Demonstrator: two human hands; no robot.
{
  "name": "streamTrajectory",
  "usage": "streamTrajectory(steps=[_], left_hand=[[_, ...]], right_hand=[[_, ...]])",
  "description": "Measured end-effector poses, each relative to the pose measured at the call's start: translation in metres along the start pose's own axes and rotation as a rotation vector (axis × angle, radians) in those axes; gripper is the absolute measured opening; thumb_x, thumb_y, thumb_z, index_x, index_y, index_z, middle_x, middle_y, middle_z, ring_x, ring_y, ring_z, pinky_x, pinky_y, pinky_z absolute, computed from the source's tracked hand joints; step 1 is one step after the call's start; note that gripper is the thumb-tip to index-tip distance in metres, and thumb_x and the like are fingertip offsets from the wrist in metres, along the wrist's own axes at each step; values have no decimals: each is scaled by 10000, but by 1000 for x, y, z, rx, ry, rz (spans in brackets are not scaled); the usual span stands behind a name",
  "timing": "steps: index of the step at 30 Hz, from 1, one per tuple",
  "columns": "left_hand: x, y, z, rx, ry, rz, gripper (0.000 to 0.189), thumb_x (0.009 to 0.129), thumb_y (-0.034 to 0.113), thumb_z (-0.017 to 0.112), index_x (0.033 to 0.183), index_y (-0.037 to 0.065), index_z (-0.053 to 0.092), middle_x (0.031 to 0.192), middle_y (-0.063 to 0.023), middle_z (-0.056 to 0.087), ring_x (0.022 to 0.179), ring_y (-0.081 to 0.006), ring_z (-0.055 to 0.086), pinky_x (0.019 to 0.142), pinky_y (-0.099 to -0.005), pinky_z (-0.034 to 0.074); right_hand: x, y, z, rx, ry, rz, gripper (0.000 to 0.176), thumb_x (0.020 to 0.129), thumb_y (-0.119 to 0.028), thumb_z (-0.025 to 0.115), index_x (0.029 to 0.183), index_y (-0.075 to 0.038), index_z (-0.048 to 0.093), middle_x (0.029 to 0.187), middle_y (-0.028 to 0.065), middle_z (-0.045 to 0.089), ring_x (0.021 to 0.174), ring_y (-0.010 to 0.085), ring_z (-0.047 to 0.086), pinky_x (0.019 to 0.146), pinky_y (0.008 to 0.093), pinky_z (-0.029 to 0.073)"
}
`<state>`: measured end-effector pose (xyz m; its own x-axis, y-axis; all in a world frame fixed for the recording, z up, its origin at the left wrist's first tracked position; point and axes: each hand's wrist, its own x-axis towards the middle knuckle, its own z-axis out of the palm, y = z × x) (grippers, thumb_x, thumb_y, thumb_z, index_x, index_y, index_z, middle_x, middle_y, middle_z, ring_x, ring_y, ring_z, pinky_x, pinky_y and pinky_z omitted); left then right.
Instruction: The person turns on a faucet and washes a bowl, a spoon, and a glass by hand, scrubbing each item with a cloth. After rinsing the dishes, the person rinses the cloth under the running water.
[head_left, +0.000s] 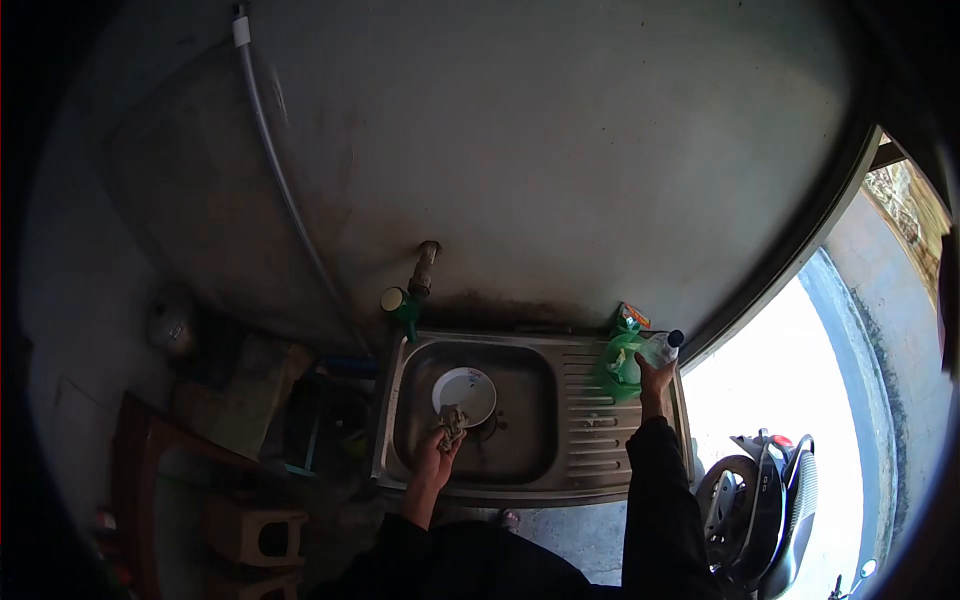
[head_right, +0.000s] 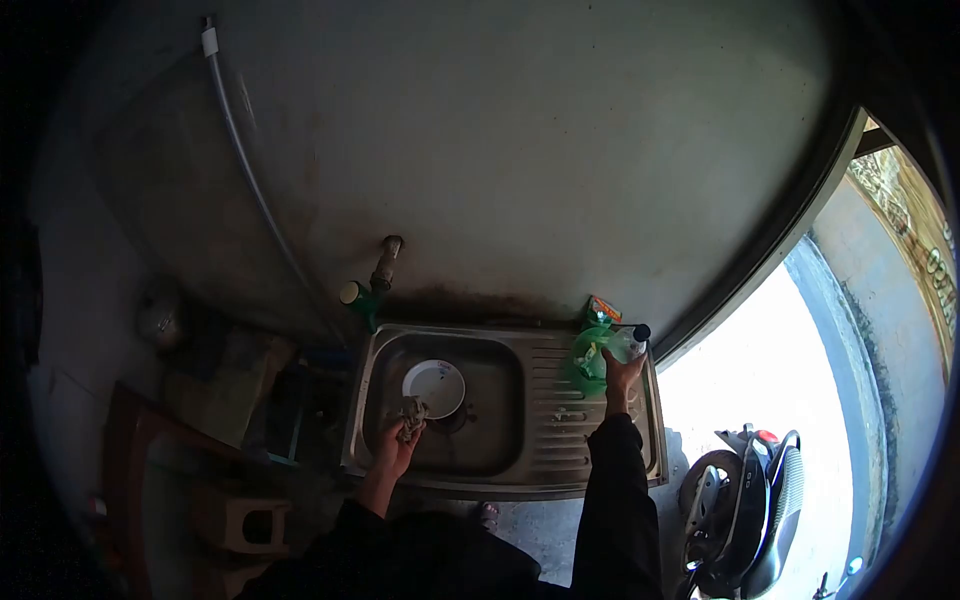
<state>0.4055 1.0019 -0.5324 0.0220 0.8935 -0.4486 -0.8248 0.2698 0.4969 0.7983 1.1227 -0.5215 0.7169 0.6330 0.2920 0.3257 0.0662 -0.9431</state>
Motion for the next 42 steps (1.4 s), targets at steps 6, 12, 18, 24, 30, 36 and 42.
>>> streamTrajectory(steps=[6, 12, 18, 24, 30, 36, 42], left_hand=[[-2, -3, -11, 110, 46, -4, 216, 789, 175, 391, 916, 16, 465, 847, -70, 519, 746, -170, 514, 621, -249, 427], [4, -15, 18, -4, 13, -94, 295, 790, 297, 352, 975, 80, 431, 935, -33, 490, 839, -159, 467, 693, -317, 379], [7, -26, 38, 94, -177, -15, 442, 794, 429, 259, 1103, 124, 344, 1088, -2, 396, 983, -150, 373, 822, -367, 270], [8, -7, 22, 187, -18, -123, 503, 776, 467, 294, 1127, 107, 311, 1104, -11, 370, 1022, -139, 339, 851, -337, 260], [12, 6, 28, -255, -313, -132, 443, 784, 374, 367, 1107, 75, 321, 1077, -55, 376, 986, -153, 367, 844, -296, 284], [15, 1, 19, -63, -97, -87, 476, 781, 411, 346, 1100, 58, 330, 1031, -64, 422, 919, -153, 436, 799, -259, 335], [7, 18, 26, -131, -109, -130, 416, 779, 376, 377, 1088, 97, 377, 1044, -14, 441, 934, -143, 443, 764, -248, 376]], right_hand=[[-20, 16, 0, -529, 268, -104, 785, 497, -122, 677, 1137, -35, 230, 1048, 154, 356, 965, 321, 353, 846, 384, 288], [-149, -91, 26, -210, -270, -399, 431, 609, -92, 576, 1002, -35, 408, 987, 146, 385, 925, 294, 385, 773, 361, 326], [-244, -130, 86, -76, -652, -436, 225, 690, -179, 525, 840, -15, 493, 867, 159, 459, 760, 287, 485, 625, 340, 400], [-248, -143, 103, 263, -867, 219, 252, 769, -226, 415, 749, 13, 491, 602, 185, 514, 577, 319, 523, 499, 344, 402], [-281, -139, 125, -20, -771, -188, 185, 761, -163, 406, 848, -24, 491, 801, 165, 501, 785, 320, 486, 642, 339, 384], [-283, -123, 136, 234, -884, -182, 236, 776, -177, 401, 929, -5, 447, 885, 146, 480, 843, 260, 475, 679, 314, 371], [-287, -117, 143, 322, -759, 137, 233, 795, -214, 405, 885, -3, 446, 735, 108, 512, 677, 215, 505, 624, 290, 388]])
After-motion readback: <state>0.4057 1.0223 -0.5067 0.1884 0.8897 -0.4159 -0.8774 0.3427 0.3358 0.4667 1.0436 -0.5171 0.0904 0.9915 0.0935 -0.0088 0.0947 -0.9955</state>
